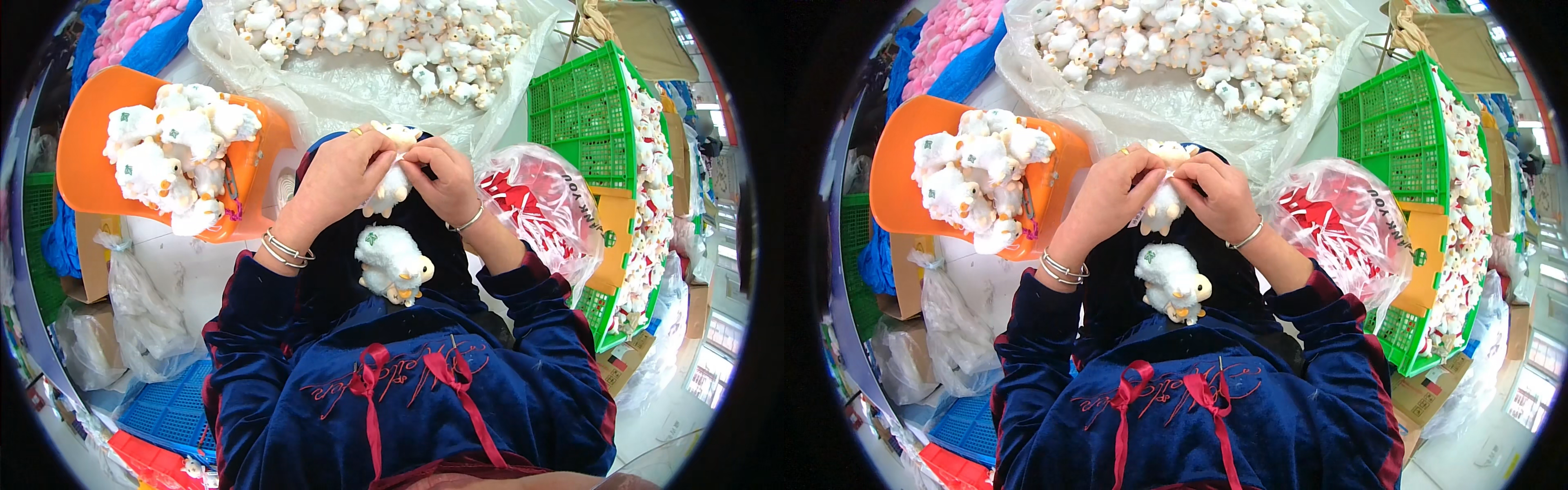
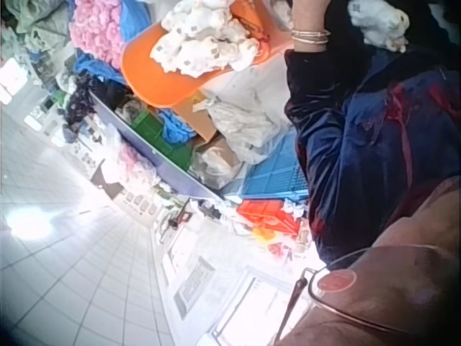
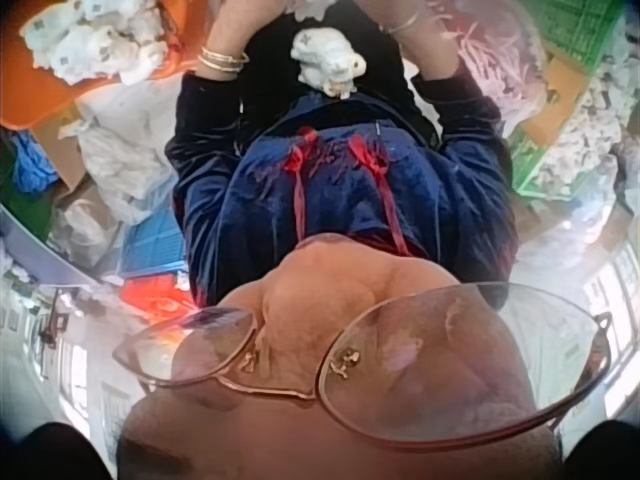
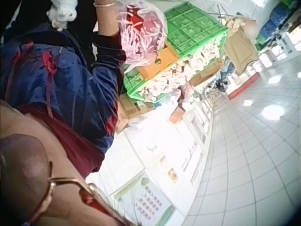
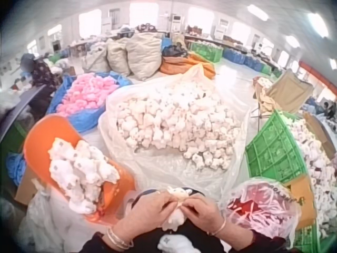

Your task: The person sits on the floor and ties red ribbons around the necks of small white stuffed toys. They pick up toys from a large pile, attach ribbons, and place the finished items into an orange container.

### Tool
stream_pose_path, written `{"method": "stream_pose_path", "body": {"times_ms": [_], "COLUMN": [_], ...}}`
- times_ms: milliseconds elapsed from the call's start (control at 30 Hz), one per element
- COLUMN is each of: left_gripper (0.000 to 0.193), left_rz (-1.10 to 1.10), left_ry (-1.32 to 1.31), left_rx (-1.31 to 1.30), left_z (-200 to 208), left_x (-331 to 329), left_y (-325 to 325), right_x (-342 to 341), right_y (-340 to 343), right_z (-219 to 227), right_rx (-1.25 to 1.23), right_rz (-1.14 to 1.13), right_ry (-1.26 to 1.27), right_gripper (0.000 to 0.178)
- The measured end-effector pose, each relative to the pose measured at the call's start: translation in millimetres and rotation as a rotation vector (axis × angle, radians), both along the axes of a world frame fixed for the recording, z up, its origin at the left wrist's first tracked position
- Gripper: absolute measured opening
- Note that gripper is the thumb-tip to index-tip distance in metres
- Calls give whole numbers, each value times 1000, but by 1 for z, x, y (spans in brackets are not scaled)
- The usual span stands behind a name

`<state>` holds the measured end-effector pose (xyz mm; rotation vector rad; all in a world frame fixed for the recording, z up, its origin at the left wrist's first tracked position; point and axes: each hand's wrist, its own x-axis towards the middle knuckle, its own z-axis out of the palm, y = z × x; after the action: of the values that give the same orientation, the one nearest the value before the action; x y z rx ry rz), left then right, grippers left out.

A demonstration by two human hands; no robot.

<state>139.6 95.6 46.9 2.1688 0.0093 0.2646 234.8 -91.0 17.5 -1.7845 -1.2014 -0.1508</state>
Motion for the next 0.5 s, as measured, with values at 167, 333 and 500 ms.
{"method": "stream_pose_path", "body": {"times_ms": [167, 333, 500], "left_gripper": [14, 15, 21], "left_rz": [38, 106, 136], "left_ry": [6, 70, 22], "left_rx": [14, -53, -160], "left_z": [2, 1, -2], "left_x": [-5, -9, -13], "left_y": [-3, -5, -7], "right_x": [-5, -8, -22], "right_y": [-1, -3, -6], "right_z": [0, -1, 2], "right_rx": [24, 54, 91], "right_rz": [-42, -99, -205], "right_ry": [-11, -120, 195], "right_gripper": [19, 22, 11]}}
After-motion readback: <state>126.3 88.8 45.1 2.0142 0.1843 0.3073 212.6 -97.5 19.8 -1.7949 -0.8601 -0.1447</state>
